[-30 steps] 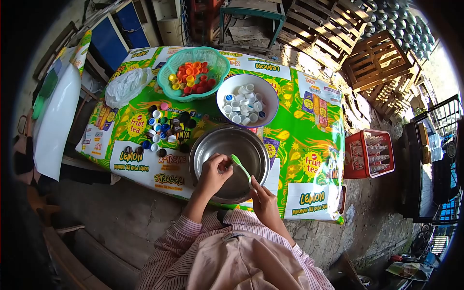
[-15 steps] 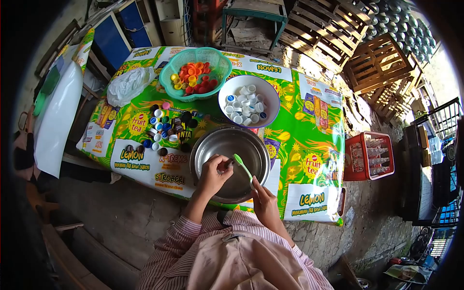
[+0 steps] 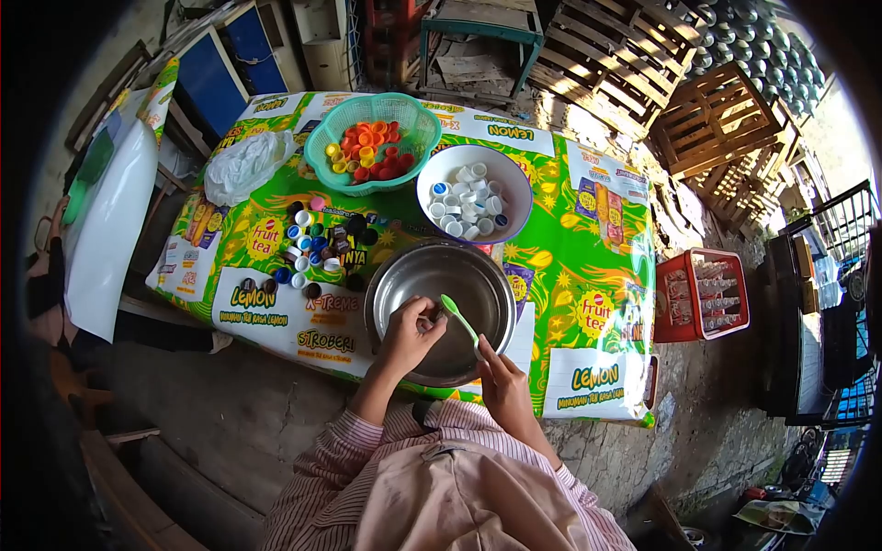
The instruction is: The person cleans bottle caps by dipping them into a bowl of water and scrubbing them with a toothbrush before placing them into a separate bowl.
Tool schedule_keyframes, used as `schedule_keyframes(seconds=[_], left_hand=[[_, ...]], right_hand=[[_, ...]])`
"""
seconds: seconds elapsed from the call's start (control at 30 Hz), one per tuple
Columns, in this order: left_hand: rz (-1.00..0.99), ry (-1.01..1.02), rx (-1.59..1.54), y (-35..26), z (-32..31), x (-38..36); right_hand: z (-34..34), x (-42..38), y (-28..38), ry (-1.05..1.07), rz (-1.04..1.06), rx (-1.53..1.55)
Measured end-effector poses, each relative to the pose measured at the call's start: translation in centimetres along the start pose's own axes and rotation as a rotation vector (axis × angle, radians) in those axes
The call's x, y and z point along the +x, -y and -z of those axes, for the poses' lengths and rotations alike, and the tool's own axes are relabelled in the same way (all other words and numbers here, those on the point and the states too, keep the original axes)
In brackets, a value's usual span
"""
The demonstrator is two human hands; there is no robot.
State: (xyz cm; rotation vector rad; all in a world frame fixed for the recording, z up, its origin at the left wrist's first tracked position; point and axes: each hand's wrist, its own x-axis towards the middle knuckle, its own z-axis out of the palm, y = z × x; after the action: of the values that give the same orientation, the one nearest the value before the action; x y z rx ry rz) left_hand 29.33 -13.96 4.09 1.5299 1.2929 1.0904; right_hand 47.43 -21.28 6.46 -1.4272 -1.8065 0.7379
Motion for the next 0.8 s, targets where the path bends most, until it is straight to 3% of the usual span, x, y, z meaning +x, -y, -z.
schedule_keyframes(seconds=[0.07,0.13,0.2,0.27,0.33,0.4,0.53,0.67,0.8], left_hand=[[-0.009,0.005,0.034,0.0,0.0,-0.1],[0.196,0.065,-0.394,0.3,-0.2,-0.3],[0.199,0.149,-0.488,0.4,0.3,0.0],[0.444,0.141,-0.971,0.2,0.7,0.0],[0.453,0.158,-0.945,0.2,0.7,0.0],[0.438,0.126,-1.109,0.8,0.6,-0.1],[0.455,0.117,-1.075,0.8,0.8,-0.4],[0.475,0.033,-1.097,0.6,0.6,-0.3],[0.485,0.059,-1.207,1.2,0.8,-0.8]], right_hand=[[0.4,0.5,0.0,-0.004,-0.106,-0.023],[0.4,0.6,-0.4,-0.055,-0.03,0.001],[0.5,0.7,-0.4,-0.096,-0.005,0.016],[1.0,0.7,0.4,-0.098,-0.021,0.022],[1.4,0.5,1.3,-0.013,-0.02,-0.058],[0.8,0.4,0.5,-0.006,0.061,-0.081],[0.9,0.9,-0.2,-0.004,-0.049,-0.092],[0.6,0.3,-0.1,0.029,0.095,-0.079],[0.8,0.8,-0.1,0.015,-0.048,-0.074]])
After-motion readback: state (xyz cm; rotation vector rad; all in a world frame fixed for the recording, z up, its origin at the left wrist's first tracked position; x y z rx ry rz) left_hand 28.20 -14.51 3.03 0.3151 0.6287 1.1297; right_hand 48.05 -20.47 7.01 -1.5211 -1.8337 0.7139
